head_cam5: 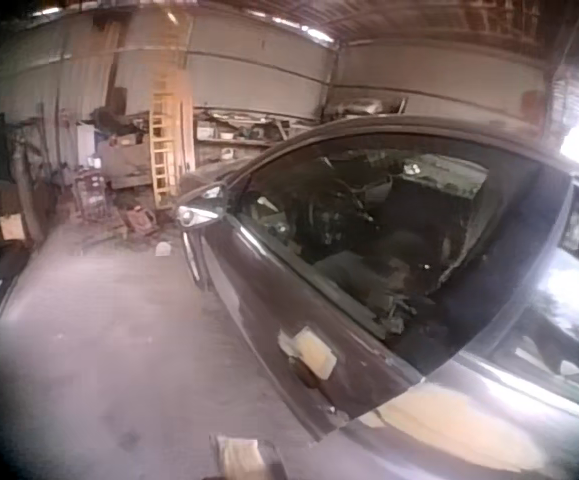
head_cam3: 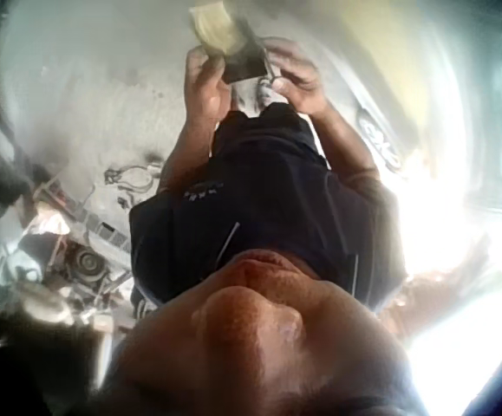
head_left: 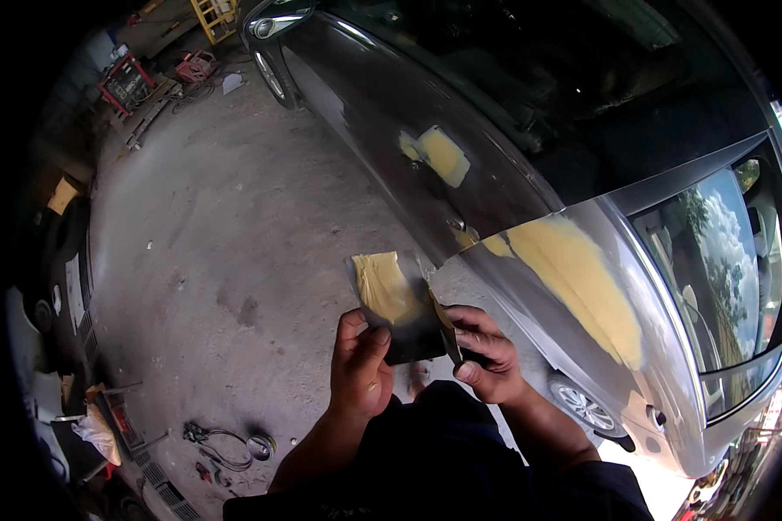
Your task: The person applies yellow body filler to the side of a gray car using a metal spreader. They repeatedly scoop filler from a larger spreader and smooth it over the door and rear quarter panel areas, working in sections to build up the surface.
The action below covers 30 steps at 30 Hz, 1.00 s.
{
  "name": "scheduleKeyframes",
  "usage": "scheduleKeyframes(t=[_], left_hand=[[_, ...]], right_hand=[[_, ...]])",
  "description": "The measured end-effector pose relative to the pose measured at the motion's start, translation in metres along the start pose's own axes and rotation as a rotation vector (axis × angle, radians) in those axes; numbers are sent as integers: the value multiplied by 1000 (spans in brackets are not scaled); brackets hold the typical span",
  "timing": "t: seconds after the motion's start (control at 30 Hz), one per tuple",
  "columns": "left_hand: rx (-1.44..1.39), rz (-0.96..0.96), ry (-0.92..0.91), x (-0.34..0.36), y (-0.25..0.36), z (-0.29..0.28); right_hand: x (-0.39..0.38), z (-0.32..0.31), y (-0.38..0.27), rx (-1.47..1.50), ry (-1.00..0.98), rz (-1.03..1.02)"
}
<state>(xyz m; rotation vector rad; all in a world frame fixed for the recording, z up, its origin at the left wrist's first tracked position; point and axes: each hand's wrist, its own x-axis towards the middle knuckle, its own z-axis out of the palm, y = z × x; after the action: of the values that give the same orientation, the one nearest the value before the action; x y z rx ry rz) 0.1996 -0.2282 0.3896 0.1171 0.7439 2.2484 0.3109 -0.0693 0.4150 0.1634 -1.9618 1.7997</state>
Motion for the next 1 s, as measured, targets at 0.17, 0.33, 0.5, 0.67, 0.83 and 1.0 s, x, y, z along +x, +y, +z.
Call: scheduleKeyframes(t=[0.17, 0.33, 0.5, 0.67, 0.83, 1.0], left_hand=[[23, 205, 53, -24, -8, 15], [12, 357, 155, -47, -18, 20], [9, 451, 204, -66, -25, 16], [-114, 447, 215, -79, -21, 18], [-29, 470, 221, -87, -20, -12], [159, 711, 456, -87, -25, -68]], right_hand=[[-4, -19, 4, -309, -179, -1], [0, -50, -9, -665, -281, -94], [18, -40, -63, -945, -492, -352], [21, -11, -70, -1096, -633, -457], [24, 18, -52, -1175, -703, -441], [30, 4, -21, -1360, -804, -282]])
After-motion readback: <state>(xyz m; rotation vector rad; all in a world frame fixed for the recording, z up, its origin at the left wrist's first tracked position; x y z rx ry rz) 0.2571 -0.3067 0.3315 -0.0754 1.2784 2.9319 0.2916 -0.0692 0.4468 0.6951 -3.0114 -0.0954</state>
